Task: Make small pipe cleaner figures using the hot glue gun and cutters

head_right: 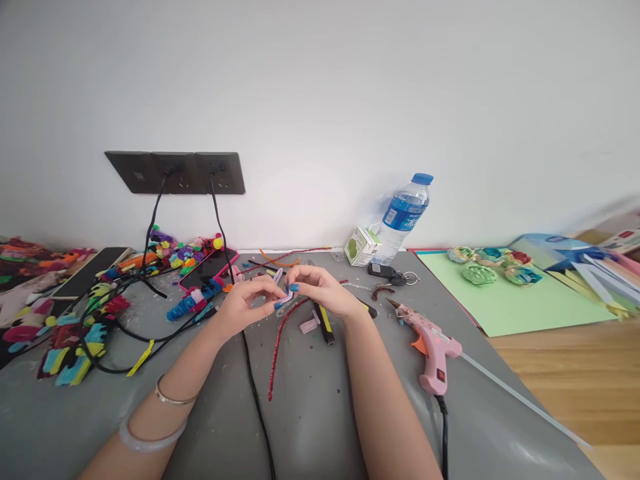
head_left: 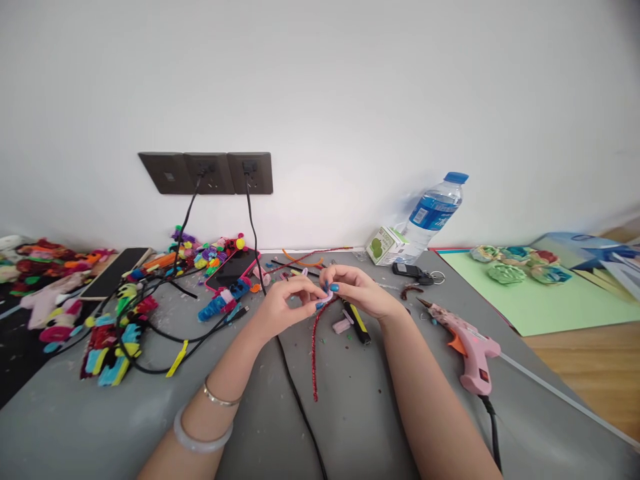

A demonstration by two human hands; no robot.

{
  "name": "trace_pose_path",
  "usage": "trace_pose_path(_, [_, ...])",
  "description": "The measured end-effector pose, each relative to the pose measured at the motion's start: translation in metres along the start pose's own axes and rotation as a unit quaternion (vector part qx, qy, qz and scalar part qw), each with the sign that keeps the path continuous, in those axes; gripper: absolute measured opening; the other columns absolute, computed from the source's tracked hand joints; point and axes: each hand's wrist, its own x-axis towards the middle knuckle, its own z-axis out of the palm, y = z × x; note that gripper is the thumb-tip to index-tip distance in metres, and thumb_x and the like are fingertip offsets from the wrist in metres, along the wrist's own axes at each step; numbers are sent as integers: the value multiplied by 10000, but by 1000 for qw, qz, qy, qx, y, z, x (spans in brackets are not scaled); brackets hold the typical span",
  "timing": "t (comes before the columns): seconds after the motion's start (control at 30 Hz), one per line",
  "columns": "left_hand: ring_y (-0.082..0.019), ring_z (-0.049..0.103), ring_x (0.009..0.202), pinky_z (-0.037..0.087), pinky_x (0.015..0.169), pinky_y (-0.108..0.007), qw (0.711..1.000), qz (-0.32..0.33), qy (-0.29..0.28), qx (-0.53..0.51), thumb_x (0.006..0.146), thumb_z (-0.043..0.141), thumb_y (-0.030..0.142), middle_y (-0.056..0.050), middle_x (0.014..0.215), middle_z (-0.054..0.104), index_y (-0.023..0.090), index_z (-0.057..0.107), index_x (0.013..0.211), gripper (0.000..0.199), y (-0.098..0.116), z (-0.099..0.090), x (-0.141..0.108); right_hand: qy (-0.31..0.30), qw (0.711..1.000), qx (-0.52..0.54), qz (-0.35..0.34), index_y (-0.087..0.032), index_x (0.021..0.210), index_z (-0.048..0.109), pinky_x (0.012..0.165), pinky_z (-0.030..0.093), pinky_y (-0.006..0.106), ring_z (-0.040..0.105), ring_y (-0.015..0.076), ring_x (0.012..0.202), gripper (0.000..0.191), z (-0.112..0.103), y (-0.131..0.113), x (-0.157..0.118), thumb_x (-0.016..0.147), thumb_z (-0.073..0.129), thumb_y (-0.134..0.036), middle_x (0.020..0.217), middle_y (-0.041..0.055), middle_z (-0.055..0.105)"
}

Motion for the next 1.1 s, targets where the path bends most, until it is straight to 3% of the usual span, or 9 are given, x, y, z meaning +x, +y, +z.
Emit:
trace_pose_path(0.23, [-159, 605, 734, 504, 693, -288, 1000, -18, 19, -2, 848, 658, 260, -53, 837, 667, 182, 747, 930, 144, -3, 1, 0, 26, 1000, -2, -5, -200, 845, 631, 725, 452, 276, 547, 142, 756, 228, 3, 1, 2, 845, 738, -402, 850, 13, 597])
trace_pose_path(0.4, [-142, 587, 703, 482, 675, -268, 988, -47, 145, 7, 833, 659, 249, -56, 866, 697, 169, 743, 914, 141, -12, 3, 3, 184, 980, -56, -57, -227, 924, 624, 639, 436, 268, 527, 143, 717, 252, 6, 8, 10, 832, 733, -435, 852, 8, 597])
trace_pose_path(0.5, [-136, 581, 681, 478, 660, -258, 979, -61, 195, -2, 831, 663, 262, -53, 853, 707, 165, 744, 923, 156, -15, 3, 4, 235, 958, -126, -104, -223, 915, 660, 658, 452, 292, 559, 173, 782, 242, 8, 13, 14, 831, 725, -441, 894, 37, 631])
trace_pose_path(0.73, [-151, 586, 697, 481, 647, -262, 979, -61, 195, 1, 831, 673, 282, -62, 856, 713, 164, 731, 917, 157, -12, 5, 4, 234, 930, -218, -181, -241, 918, 736, 686, 444, 341, 541, 177, 734, 140, 16, 16, 19, 861, 704, -364, 903, 54, 646])
trace_pose_path(1.1, [-151, 582, 712, 487, 661, -263, 979, -55, 196, 1, 846, 660, 288, -58, 860, 688, 170, 721, 919, 152, -12, 6, 4, 239, 924, -237, -180, -267, 962, 765, 701, 463, 354, 568, 211, 818, 167, 16, 14, 17, 850, 724, -384, 931, 66, 665])
